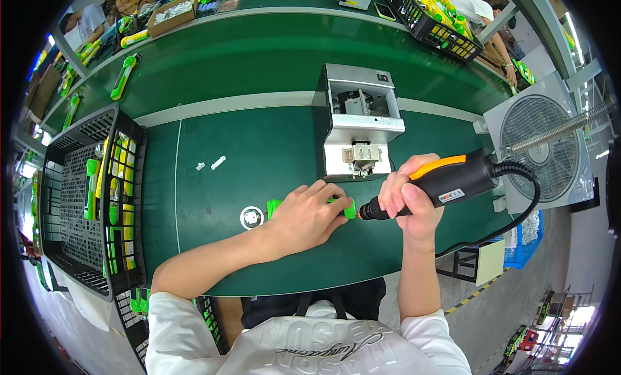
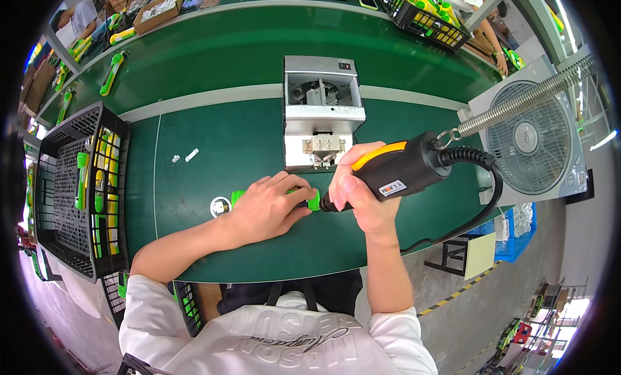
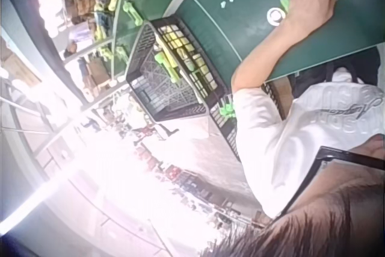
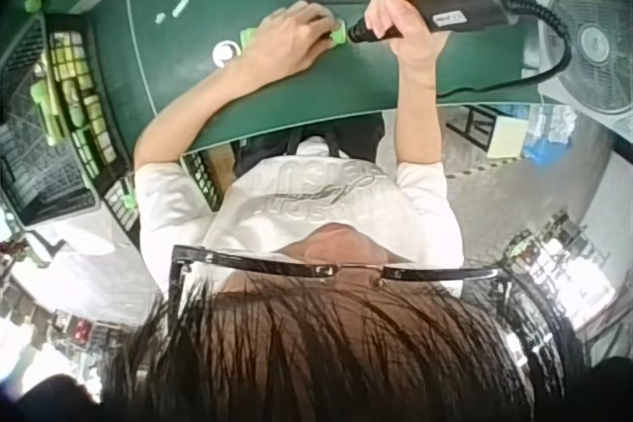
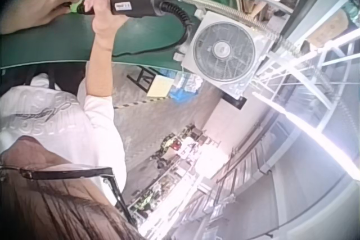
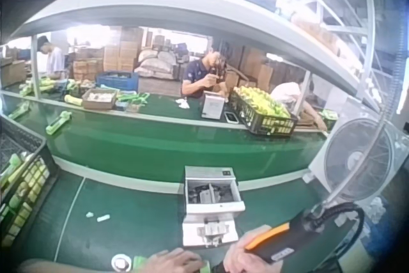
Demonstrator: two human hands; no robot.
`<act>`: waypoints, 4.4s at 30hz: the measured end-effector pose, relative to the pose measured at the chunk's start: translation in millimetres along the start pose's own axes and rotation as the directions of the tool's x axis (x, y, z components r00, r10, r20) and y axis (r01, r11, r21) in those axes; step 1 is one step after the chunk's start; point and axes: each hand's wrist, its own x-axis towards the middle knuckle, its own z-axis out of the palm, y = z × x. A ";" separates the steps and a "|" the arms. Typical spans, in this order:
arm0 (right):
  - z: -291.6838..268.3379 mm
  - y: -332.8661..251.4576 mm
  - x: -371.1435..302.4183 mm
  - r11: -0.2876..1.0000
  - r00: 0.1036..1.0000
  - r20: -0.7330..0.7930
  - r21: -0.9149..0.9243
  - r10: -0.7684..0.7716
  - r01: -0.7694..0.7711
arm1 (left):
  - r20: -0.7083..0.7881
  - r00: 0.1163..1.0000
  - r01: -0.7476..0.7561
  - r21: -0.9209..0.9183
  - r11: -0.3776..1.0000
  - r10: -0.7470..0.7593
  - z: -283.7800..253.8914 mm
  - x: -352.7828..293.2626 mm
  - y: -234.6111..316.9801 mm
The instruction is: The person assembles green electronic devices by hand, securing electronic components into a green device housing with screws using an electric screwdriver.
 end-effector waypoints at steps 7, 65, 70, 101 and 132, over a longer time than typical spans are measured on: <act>-1.7 14.9 -3.3 0.996 0.999 -0.038 0.092 -0.012 0.016 | 0.002 1.000 0.011 -0.009 1.000 -0.011 -3.4 -0.5 -1.7; 18.1 -1.5 64.1 0.991 0.971 -0.213 -0.100 -0.107 0.088 | -0.180 0.933 -0.253 0.288 0.924 0.312 -20.9 -45.0 -47.6; 16.5 -11.5 94.7 0.993 0.982 -0.167 -0.058 0.092 -0.103 | -0.192 0.925 -0.267 0.285 0.921 0.327 -13.3 -32.6 -38.5; 29.2 16.0 11.5 0.997 0.997 0.041 0.046 -0.064 0.062 | -0.213 0.913 -0.314 0.179 0.932 0.348 -2.2 -17.2 -41.7; 31.2 3.6 -3.2 0.986 0.991 0.022 0.105 -0.132 0.129 | -0.342 0.917 -0.222 -0.006 0.975 0.207 -3.3 -17.3 -24.6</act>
